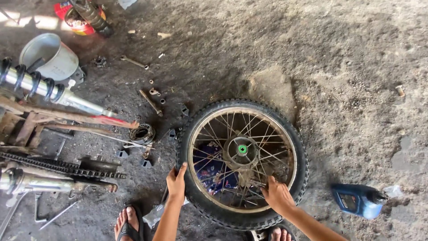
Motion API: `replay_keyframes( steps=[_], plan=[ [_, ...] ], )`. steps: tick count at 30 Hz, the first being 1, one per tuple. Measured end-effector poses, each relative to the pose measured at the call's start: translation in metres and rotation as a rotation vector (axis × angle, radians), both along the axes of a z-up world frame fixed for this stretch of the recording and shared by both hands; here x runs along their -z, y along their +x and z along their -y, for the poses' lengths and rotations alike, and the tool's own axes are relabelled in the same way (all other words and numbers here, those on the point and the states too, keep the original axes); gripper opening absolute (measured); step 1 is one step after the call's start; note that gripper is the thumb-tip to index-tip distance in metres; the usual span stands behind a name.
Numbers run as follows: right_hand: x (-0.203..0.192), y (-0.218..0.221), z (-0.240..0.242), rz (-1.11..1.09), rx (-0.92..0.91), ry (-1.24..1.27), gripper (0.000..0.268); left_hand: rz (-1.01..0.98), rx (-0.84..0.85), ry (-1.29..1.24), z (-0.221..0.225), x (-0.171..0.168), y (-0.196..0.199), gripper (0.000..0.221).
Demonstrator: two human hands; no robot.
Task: The person works on a spoked motorcycle wheel lying on the ground. They pour lubricant from a blue bottle onto the hub, fit a bearing and spacer into the hub, and use a hammer to drive the parts into place, flipping the wheel over to work on the other side and hammering again.
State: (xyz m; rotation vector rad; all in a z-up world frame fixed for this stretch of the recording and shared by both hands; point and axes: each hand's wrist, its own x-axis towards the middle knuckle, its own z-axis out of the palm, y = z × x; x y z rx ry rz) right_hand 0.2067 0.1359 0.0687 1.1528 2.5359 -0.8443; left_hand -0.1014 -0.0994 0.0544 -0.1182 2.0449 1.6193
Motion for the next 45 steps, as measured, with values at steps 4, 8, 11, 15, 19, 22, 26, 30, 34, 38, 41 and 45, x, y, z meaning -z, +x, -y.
replay_keyframes(
  steps=[4,8,11,15,19,22,26,30,34,38,41,45],
  plan=[
    [-0.005,-0.002,0.002,0.198,-0.054,-0.064,0.054,-0.265,0.1,-0.321,0.008,0.017,-0.001,0.059],
    [0.064,0.02,-0.001,-0.071,-0.213,0.218,0.053,-0.634,0.303,-0.526,0.029,0.04,-0.014,0.061],
    [0.032,0.021,0.0,0.092,-0.197,0.128,0.052,-0.833,0.334,-0.548,0.029,0.042,-0.021,0.054],
    [0.011,0.06,-0.003,-0.307,-0.246,0.339,0.043,-1.099,0.307,-0.511,0.0,-0.044,-0.004,0.045],
    [-0.004,0.128,-0.001,-0.248,0.148,0.29,0.035,-1.072,0.647,-0.075,-0.019,-0.095,0.027,0.026],
    [0.076,0.158,0.081,-0.067,0.309,0.26,0.044,-1.049,1.01,0.129,-0.021,-0.071,0.067,0.014],
    [0.121,0.132,0.158,0.565,0.54,-0.03,0.072,-0.943,1.556,0.214,-0.002,-0.022,0.125,0.018],
    [0.099,0.127,0.152,0.514,0.611,-0.076,0.07,-0.81,1.748,0.287,0.041,-0.002,0.165,0.033],
    [0.1,0.131,0.153,0.495,0.594,-0.094,0.072,-0.907,1.872,0.302,0.094,0.02,0.149,0.032],
    [0.09,0.127,0.155,0.446,0.59,-0.048,0.073,-0.915,1.843,0.032,0.117,0.004,0.073,0.021],
    [0.095,0.128,0.159,0.404,0.586,-0.017,0.074,-0.933,1.828,-0.284,0.131,-0.011,0.041,0.026],
    [0.101,0.13,0.16,0.396,0.593,0.003,0.073,-0.373,1.961,-0.914,0.151,-0.033,0.087,0.062]
  ],
)
